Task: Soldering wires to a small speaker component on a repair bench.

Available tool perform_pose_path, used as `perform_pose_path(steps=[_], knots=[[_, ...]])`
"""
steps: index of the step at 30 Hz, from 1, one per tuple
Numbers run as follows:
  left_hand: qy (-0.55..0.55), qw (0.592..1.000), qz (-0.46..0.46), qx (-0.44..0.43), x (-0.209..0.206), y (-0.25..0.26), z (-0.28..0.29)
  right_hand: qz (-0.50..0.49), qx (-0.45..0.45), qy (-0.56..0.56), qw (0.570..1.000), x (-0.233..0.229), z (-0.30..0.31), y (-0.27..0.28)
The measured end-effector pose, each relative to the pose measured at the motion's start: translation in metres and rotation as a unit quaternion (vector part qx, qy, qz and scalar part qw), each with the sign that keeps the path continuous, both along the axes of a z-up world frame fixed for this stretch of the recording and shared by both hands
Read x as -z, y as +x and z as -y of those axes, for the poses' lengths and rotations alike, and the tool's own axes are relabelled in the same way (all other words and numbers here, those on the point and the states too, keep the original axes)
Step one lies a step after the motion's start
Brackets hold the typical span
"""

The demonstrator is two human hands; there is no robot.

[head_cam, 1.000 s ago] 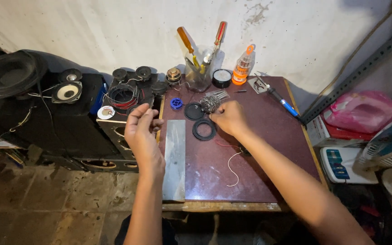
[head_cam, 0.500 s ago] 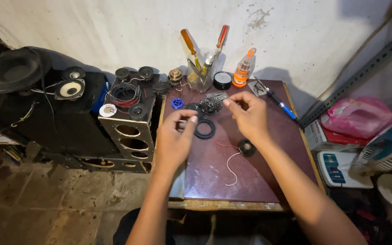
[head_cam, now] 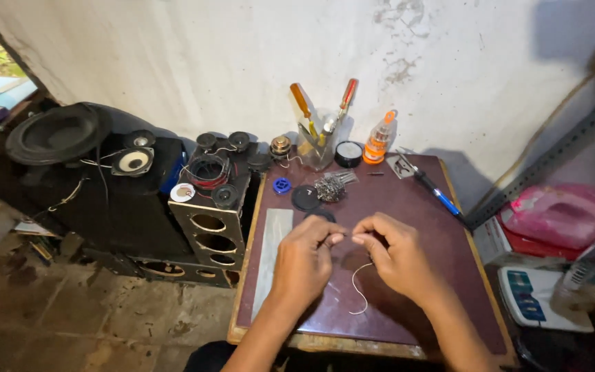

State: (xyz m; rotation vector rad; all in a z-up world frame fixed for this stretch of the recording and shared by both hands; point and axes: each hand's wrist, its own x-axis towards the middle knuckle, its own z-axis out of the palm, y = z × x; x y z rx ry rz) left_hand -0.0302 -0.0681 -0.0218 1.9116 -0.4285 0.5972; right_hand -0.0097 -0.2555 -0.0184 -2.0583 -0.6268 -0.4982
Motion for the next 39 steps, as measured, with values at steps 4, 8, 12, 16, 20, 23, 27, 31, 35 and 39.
perform_pose_path(steps=[4,8,12,16,20,23,27,31,35,39], knots=[[0.045,0.998,0.031,-0.02,0.014,0.011,-0.004,0.017,0.017,-0.028,0.999,-0.005,0.014,-0.005],[0.038,0.997,0.065,-0.027,0.006,0.009,-0.007,0.027,0.038,-0.034,0.998,-0.013,0.031,-0.013],[0.054,0.996,0.07,-0.029,0.01,0.011,-0.005,0.032,0.056,-0.024,0.998,0.003,0.049,-0.01],[0.078,0.994,0.074,-0.027,0.008,0.009,-0.007,0.044,0.064,-0.054,0.996,-0.01,0.064,-0.017],[0.109,0.992,0.064,-0.005,-0.013,0.001,-0.002,0.05,0.065,-0.055,0.995,-0.016,0.076,-0.018],[0.11,0.992,0.056,0.015,-0.021,0.0,-0.004,0.046,0.07,-0.032,0.996,-0.013,0.085,-0.013],[0.077,0.996,0.033,0.04,-0.013,0.004,-0.014,0.047,0.061,-0.021,0.997,-0.015,0.078,-0.009],[0.078,0.996,0.04,0.024,-0.02,0.004,-0.021,0.055,0.066,-0.03,0.996,-0.018,0.071,-0.009],[0.1,0.99,0.078,-0.056,-0.023,-0.005,-0.018,0.058,0.059,-0.069,0.994,-0.016,0.068,-0.013],[0.102,0.991,0.086,-0.008,-0.008,-0.021,0.023,0.052,0.017,-0.078,0.995,-0.023,0.053,-0.024]])
